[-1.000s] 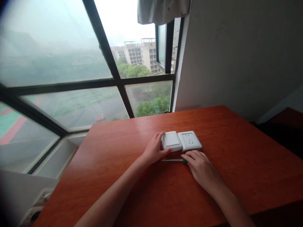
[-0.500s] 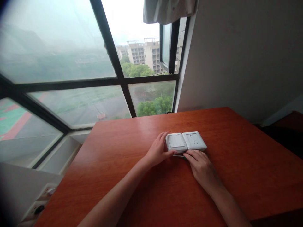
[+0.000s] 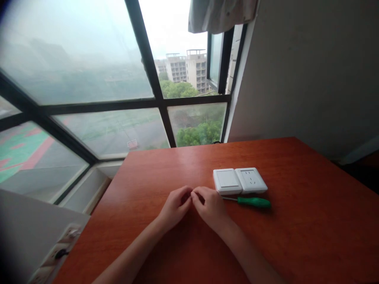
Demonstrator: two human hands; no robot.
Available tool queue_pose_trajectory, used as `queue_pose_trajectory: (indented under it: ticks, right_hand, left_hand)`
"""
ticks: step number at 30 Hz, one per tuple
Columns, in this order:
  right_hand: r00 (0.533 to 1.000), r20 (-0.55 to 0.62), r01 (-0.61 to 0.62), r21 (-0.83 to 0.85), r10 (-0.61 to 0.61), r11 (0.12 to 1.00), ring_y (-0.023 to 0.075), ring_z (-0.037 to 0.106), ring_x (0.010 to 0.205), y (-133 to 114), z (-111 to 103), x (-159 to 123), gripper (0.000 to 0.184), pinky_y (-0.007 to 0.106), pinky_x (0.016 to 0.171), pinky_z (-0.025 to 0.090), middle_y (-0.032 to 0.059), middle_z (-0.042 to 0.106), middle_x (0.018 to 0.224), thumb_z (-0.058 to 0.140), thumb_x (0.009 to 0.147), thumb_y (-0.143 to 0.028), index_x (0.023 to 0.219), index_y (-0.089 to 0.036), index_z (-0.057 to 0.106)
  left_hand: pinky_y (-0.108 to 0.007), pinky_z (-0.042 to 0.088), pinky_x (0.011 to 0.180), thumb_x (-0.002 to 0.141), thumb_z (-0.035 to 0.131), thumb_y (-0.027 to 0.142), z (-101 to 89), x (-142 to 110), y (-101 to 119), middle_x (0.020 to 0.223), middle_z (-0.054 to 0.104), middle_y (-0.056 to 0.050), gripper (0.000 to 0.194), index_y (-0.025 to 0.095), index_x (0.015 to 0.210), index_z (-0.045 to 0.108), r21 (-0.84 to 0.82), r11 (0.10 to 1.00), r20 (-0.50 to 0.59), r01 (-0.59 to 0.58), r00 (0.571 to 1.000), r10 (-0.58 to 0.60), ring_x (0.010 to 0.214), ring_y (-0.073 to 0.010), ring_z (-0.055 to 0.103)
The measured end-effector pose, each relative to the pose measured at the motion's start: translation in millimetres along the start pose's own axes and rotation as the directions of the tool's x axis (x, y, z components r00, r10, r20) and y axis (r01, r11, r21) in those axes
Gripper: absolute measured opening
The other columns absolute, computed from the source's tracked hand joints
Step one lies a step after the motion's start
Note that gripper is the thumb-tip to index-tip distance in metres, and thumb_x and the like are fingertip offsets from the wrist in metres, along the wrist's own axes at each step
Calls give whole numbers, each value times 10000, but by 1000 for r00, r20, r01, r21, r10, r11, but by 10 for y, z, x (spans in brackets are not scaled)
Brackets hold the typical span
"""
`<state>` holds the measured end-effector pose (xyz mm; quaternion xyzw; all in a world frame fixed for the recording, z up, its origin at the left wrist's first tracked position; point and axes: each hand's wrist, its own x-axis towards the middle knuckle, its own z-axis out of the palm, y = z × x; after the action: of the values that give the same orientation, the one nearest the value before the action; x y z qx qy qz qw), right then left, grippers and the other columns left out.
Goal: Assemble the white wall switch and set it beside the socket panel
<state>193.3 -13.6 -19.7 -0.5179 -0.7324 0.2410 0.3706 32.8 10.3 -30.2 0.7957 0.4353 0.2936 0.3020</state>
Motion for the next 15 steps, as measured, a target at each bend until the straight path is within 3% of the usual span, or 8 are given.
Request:
queue_pose_trajectory:
  ticks: [5, 15]
  right_hand:
    - [999, 4, -41, 36, 41, 999, 161, 591, 636, 64, 281, -13, 164, 260, 592, 407, 11, 633, 695, 457, 904, -221, 777, -203, 558]
    - [998, 37, -62, 55, 60, 997, 159, 580, 638, 130, 290, -44, 142, 262, 600, 378, -5, 614, 687, 465, 904, -252, 784, -211, 529]
  left_hand:
    - [-243, 373, 625, 737, 491, 61, 51, -42, -89, 762, 609, -18, 130, 183, 769, 523, 49, 999, 13, -8, 1000, 7, 677, -150, 531]
    - [-238, 372, 621, 754, 469, 75, 53, -28, -82, 767, 598, -15, 122, 193, 771, 495, 96, 995, 47, -23, 999, 18, 680, -154, 532]
